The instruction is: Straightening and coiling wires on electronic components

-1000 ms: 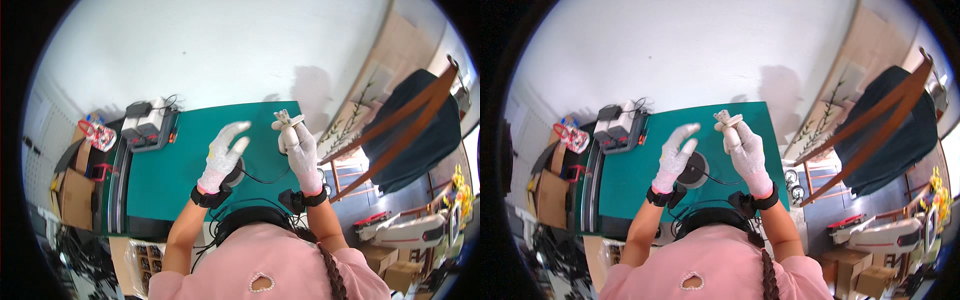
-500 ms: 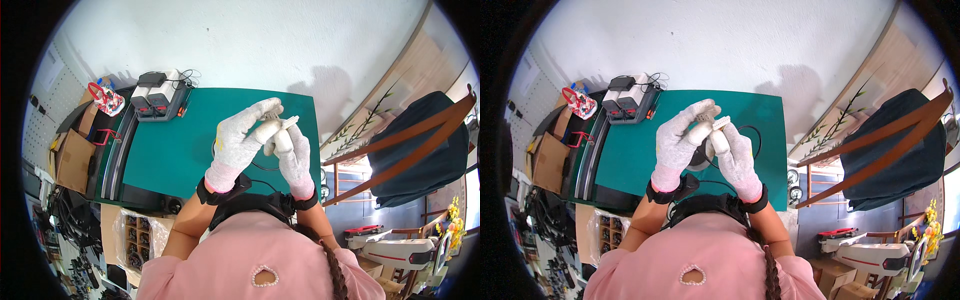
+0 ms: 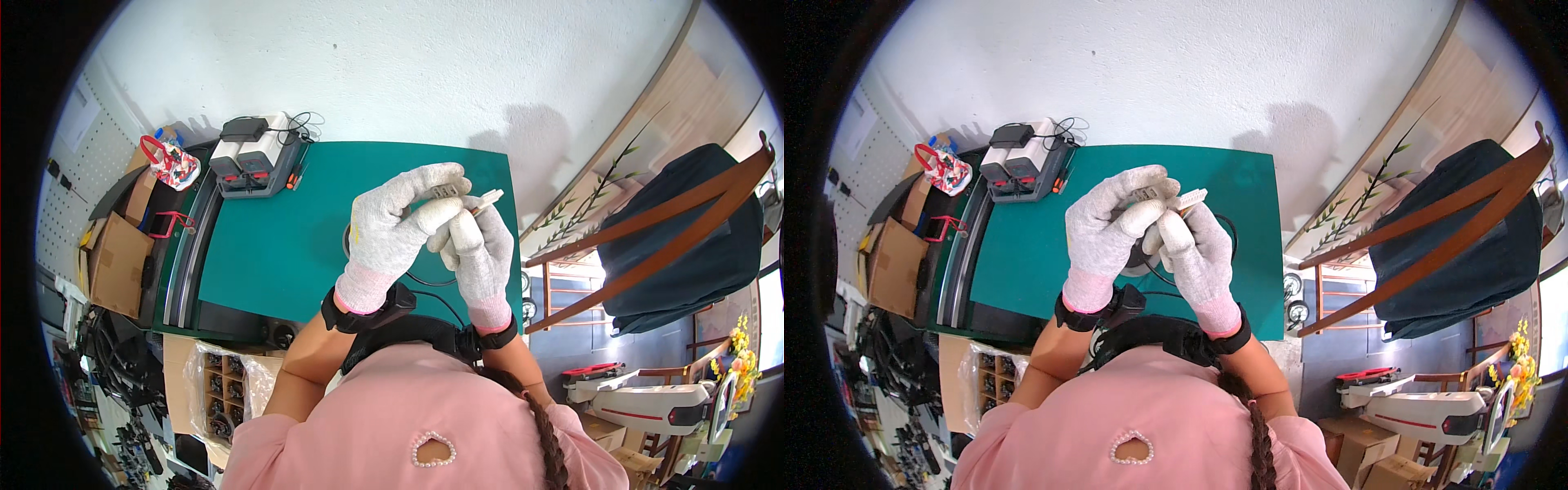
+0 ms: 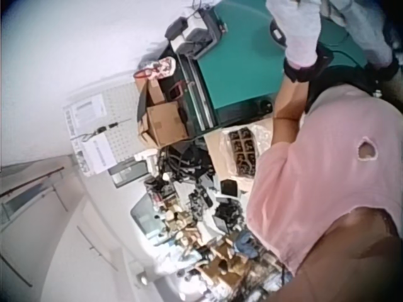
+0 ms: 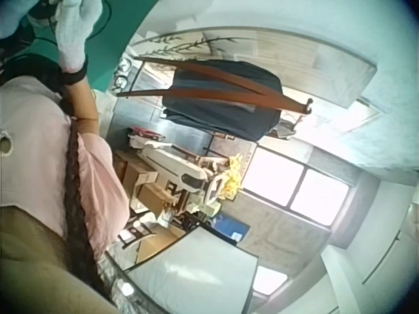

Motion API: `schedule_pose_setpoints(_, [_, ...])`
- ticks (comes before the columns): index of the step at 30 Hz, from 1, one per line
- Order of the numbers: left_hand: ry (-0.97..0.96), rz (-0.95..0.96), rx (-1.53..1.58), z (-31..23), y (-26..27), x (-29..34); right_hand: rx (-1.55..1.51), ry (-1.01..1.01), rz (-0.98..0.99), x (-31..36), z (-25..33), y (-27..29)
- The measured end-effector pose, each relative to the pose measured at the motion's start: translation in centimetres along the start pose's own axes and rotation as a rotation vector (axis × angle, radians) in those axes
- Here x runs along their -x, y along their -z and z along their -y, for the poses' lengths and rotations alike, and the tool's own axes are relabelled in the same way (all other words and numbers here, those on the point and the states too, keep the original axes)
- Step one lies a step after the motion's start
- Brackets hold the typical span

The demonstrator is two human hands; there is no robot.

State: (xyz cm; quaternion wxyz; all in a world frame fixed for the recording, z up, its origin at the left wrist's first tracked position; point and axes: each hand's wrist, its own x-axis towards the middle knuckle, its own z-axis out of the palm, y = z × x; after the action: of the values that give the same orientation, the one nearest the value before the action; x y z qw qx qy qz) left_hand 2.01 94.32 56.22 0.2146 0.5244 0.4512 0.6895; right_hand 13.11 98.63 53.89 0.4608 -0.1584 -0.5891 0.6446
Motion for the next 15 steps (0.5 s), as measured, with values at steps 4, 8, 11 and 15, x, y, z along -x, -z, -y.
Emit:
schedule_pose_setpoints(4, [0.028,0.069,0.105,0.26,0.40,-0.22,-0.045,0.010,-0.008,-0.11,-0.36,0.53])
schedule_pose_setpoints(8, [0.068,0.097,0.173,0.57,0.11,-0.35,-0.034,0.055,-0.033,-0.10,-0.57,0.65])
schedule_pose_setpoints(11, [0.098,0.087,0.186,0.51,0.14,-0.37,-0.068,0.004,-0.033,-0.19,-0.24,0.78])
schedule_pose_setpoints(15, [0.079,0.082,0.138,0.58,0.21,-0.49,-0.059,0.000,-0.016,-0.53,-0.08,0.82])
